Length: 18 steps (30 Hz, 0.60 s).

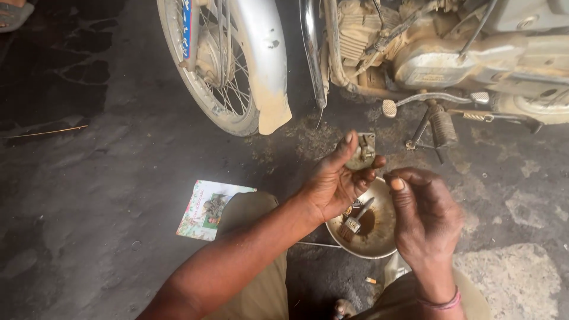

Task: Cleaning and reassembling a motorcycle carburetor.

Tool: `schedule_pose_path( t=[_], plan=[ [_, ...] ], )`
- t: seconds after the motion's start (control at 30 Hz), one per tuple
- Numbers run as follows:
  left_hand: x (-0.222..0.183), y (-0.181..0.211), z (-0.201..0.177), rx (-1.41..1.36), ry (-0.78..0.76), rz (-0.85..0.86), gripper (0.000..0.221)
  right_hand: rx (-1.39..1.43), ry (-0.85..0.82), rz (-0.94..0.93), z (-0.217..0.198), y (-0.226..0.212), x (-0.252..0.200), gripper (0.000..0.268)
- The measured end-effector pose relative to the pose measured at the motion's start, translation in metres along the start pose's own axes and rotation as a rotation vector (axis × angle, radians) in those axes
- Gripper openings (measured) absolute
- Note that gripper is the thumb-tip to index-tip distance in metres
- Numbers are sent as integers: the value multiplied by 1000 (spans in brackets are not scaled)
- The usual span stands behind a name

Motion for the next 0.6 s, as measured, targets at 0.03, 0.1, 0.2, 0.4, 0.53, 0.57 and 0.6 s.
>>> schedule_pose_path(
  t=[0.03,0.1,0.2,0.4,0.53,0.57,0.6],
  plan=[
    [-2,-1,2,0,3,-5,39,1,4,5,1,-3,1,15],
    [-2,-3,6,-51,-22,1,41,-386,-36,-116,3,-14,4,7],
    [-1,-3,14,-1,-14,8,44,-435,-63,-226,7,-24,9,6],
    [21,7,4,-1,84,-30,42,-516,-77,-172,3,-15,31,6],
    [29,3,-16,2,121,-50,44,-488,-130,-155,10,-3,37,7],
    [30,1,-21,20,118,-44,46,-483,-105,-157,13,0,37,8],
    [31,-2,-26,37,117,-38,48,-478,-83,-157,16,4,36,9]
  ],
)
Point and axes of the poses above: each hand's wrist, its own x-axis towards the middle knuckle, its own z-axis out of the palm, y = z × x, the point moved 2 cm from there along x, towards the middle knuckle, and after that the axes turned 12 degrees about -y, right-handed, at the moved point
